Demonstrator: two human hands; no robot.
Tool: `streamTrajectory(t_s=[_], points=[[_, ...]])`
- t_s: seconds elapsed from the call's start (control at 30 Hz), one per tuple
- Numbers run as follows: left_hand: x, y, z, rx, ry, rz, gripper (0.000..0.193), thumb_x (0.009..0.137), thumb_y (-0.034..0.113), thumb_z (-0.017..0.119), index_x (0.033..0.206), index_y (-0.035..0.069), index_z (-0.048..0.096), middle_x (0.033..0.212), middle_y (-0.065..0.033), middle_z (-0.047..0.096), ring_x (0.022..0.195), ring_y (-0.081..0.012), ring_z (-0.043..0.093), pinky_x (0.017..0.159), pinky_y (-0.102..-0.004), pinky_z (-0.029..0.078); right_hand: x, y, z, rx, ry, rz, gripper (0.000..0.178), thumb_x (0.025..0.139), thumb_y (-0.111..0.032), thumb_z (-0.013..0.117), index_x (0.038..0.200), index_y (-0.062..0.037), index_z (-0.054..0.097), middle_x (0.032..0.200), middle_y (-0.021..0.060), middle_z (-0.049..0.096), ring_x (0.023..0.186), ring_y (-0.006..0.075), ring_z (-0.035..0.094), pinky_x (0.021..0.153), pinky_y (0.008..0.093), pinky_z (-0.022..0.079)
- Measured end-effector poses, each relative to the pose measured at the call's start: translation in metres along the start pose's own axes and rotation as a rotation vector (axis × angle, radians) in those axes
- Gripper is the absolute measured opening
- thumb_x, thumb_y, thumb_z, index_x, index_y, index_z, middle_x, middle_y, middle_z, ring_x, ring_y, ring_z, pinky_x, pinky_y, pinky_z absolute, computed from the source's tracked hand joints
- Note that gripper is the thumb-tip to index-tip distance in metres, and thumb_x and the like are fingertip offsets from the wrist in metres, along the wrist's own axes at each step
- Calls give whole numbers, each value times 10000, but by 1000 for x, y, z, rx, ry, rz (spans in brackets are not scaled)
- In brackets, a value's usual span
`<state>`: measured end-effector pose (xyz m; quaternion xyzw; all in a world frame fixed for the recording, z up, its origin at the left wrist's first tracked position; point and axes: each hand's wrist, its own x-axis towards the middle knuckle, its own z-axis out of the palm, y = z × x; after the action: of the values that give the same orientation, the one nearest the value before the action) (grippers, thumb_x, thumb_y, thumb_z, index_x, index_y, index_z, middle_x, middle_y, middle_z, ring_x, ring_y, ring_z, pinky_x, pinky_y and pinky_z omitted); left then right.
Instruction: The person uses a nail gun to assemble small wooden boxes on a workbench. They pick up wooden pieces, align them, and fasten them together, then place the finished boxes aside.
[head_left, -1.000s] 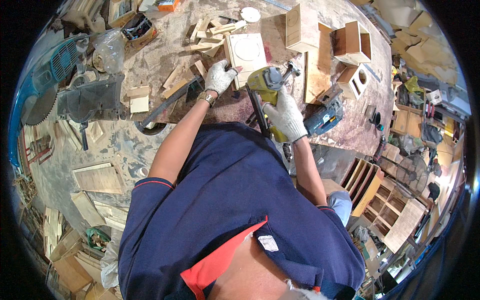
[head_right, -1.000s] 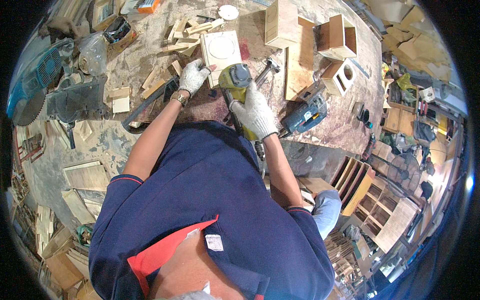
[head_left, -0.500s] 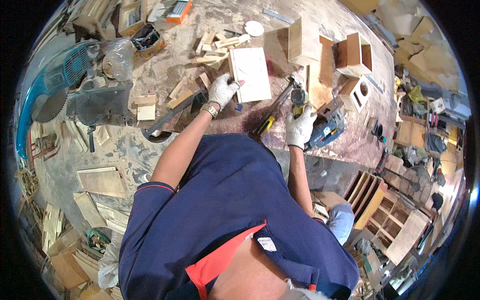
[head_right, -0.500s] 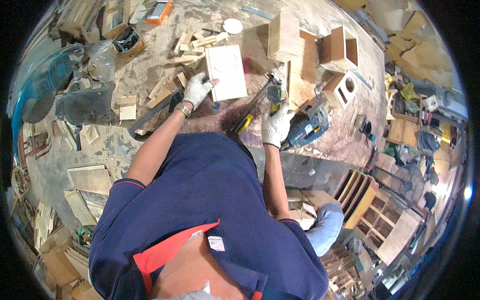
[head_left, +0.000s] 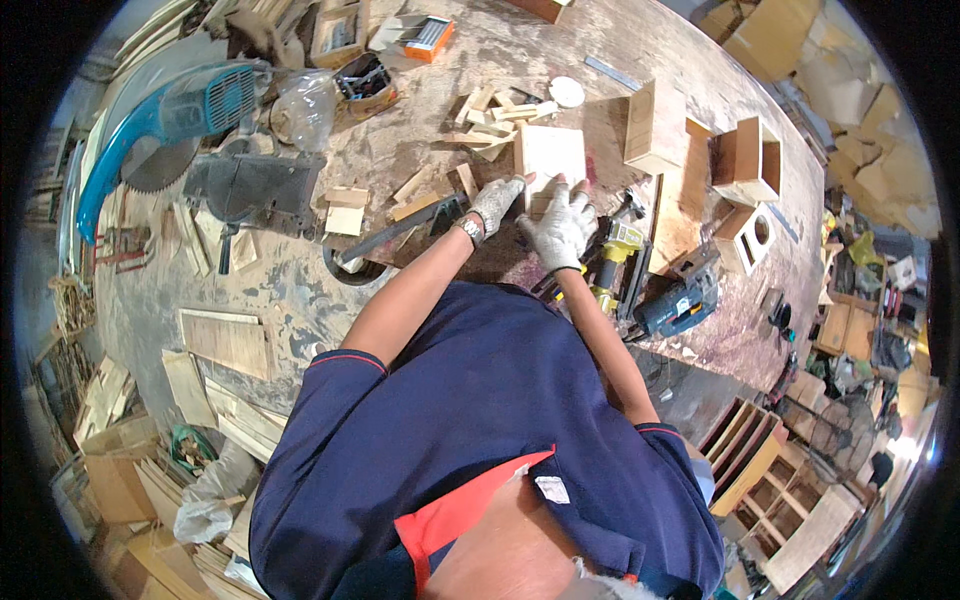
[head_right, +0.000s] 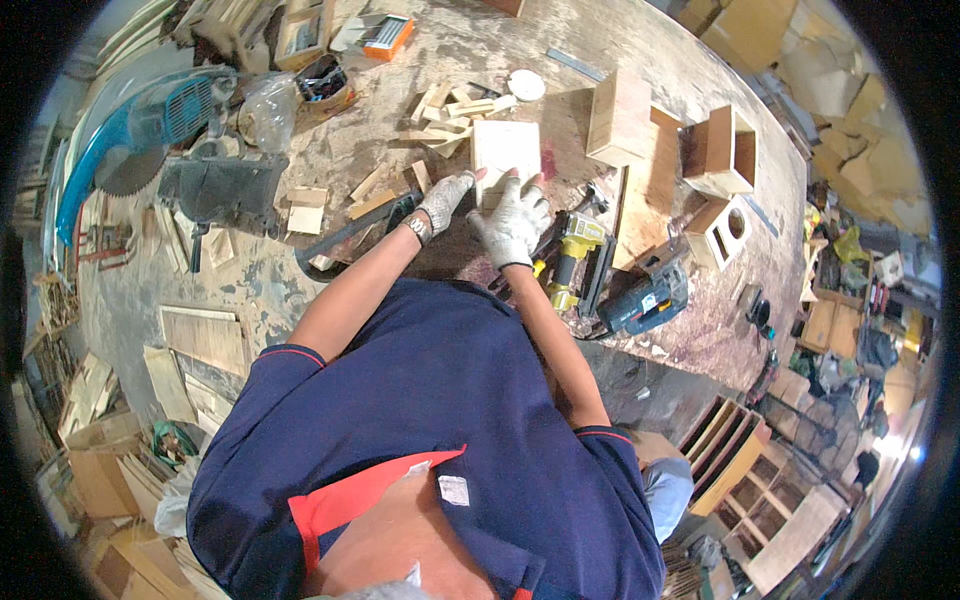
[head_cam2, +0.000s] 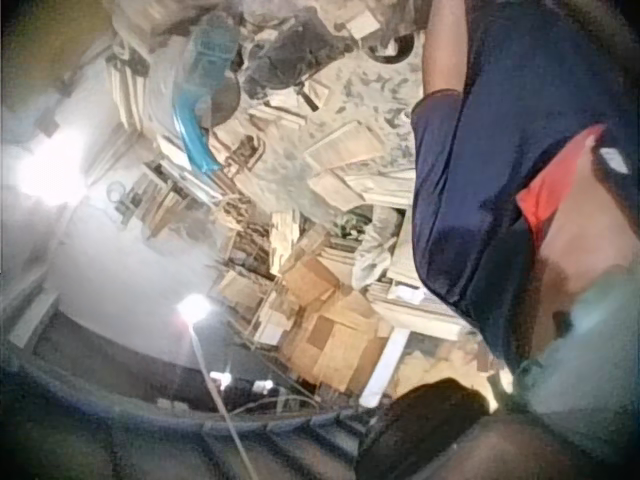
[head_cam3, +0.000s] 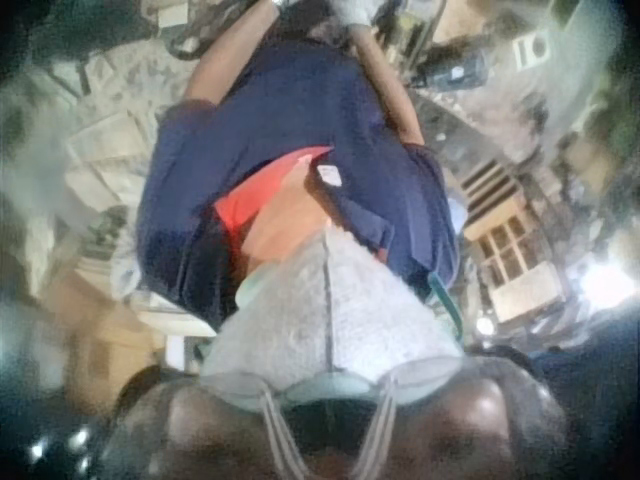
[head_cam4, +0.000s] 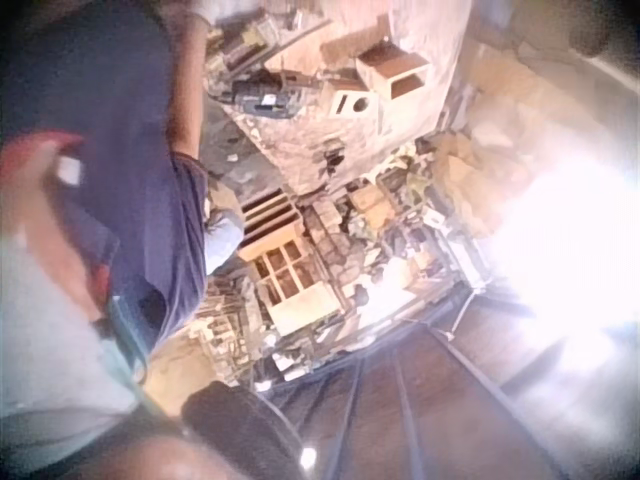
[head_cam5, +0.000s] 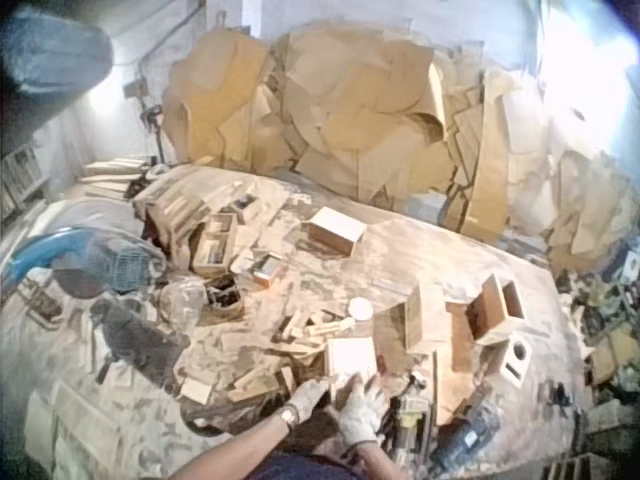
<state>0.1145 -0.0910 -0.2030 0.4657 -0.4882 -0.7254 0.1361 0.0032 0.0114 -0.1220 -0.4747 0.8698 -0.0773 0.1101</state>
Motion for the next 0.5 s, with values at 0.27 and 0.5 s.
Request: streamTrajectory(t_s=[0.27, 0.5], points=[[-40, 19, -13, -66, 76, 628, 416, 1078, 216, 538, 1446, 22, 526, 1324, -127, 663, 1056, -169, 687, 913, -355, 580, 31, 76, 0, 715, -64, -39, 565, 928, -269, 706, 1383, 29, 552, 1196, 213, 697, 1059, 277, 676, 960, 362, 511], [-41, -18, -120, 1338, 741, 330, 404, 841, 308, 712, 1201, 149, 623, 1119, -136, 604, 1109, -347, 601, 889, -490, 533, 17, 56, -2, 582, 227, -25, 697, 839, -334, 793, 1368, 42, 539, 1235, 276, 674, 1133, 409, 671, 970, 441, 524]])
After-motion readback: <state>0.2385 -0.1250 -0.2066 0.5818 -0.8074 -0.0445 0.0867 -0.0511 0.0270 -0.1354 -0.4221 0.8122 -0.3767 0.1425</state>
